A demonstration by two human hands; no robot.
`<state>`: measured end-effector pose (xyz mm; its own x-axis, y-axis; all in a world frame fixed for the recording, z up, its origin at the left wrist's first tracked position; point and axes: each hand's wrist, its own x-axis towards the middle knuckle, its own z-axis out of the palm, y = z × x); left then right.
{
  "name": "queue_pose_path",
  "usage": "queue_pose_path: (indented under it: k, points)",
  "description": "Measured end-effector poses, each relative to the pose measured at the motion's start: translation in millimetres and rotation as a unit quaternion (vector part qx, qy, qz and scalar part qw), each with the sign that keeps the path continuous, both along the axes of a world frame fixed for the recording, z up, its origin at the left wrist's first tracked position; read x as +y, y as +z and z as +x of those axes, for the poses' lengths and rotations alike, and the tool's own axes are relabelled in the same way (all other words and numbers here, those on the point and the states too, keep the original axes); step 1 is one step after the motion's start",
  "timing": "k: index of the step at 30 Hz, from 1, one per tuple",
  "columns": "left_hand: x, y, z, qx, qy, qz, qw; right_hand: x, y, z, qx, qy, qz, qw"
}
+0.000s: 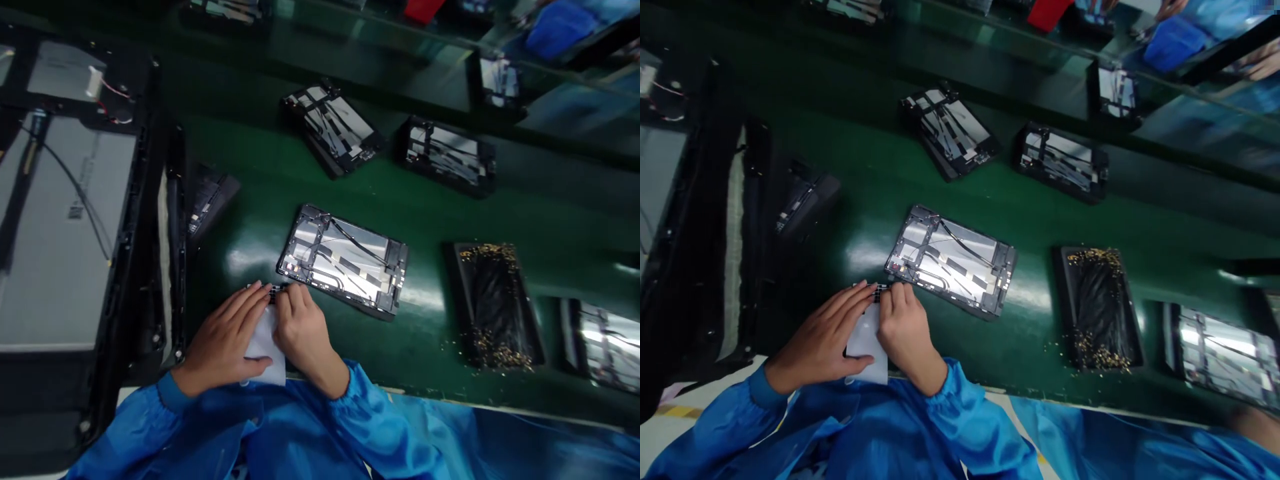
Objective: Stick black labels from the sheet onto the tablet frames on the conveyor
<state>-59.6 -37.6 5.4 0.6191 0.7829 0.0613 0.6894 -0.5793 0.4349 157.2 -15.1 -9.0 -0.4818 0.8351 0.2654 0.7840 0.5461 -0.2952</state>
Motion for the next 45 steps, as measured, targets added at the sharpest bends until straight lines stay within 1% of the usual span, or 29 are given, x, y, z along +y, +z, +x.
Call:
queue_pose_path:
  k: [1, 3, 6, 8, 10, 13, 15, 17, 20, 23, 27, 34, 40, 45]
  points:
    - [0.0, -0.9, 0.9, 0.000, 0.002, 0.010, 1.000, -2.3, -0.9, -2.4, -0.005, -0.006, 0.002, 1.000]
    - [-0.6, -1.9, 2.1, 0.006, 0.004, 0.025, 1.000, -6.4, -1.0, -3.3, 0.011, 0.009, -0.006, 1.000]
    - [-2.0, -1.3, 2.4, 0.021, 0.000, 0.029, 0.999, -10.1, 3.5, 6.2, 0.087, 0.025, -0.038, 0.995]
    - [-2.4, 0.2, 2.4, 0.029, -0.003, 0.024, 0.999, -10.1, 7.9, 18.8, 0.146, 0.000, -0.043, 0.988]
    - [-1.3, 2.1, 4.2, 0.028, -0.012, 0.029, 0.999, -7.9, 11.3, 34.4, 0.172, -0.050, -0.009, 0.984]
    - [3.8, 4.7, 14.2, 0.016, -0.024, 0.063, 0.998, -1.7, 12.3, 56.9, 0.149, -0.129, 0.056, 0.979]
    - [9.4, 5.5, 26.9, 0.010, -0.021, 0.088, 0.996, 2.1, 11.1, 66.5, 0.114, -0.151, 0.068, 0.980]
    - [16.1, 5.2, 42.4, 0.011, -0.018, 0.105, 0.994, 4.4, 10.2, 70.7, 0.077, -0.153, 0.070, 0.983]
    - [25.0, 1.7, 63.5, 0.020, -0.025, 0.114, 0.993, 5.2, 11.4, 70.9, 0.047, -0.146, 0.066, 0.986]
    - [29.1, -3.8, 74.5, 0.036, -0.031, 0.104, 0.993, 5.2, 13.4, 69.3, 0.036, -0.140, 0.062, 0.988]
    - [28.4, -8.2, 77.0, 0.034, -0.027, 0.093, 0.995, 6.0, 12.7, 65.8, 0.042, -0.151, 0.052, 0.986]
    - [28.0, -6.1, 78.7, 0.030, -0.017, 0.085, 0.996, 5.9, 9.3, 64.3, 0.035, -0.151, 0.033, 0.987]
    - [27.9, -5.5, 78.7, 0.034, -0.014, 0.082, 0.996, 8.0, 12.8, 63.0, 0.034, -0.153, 0.044, 0.987]
    - [28.0, -5.8, 79.6, 0.023, -0.013, 0.089, 0.996, 8.6, 12.4, 63.5, 0.020, -0.143, 0.051, 0.988]
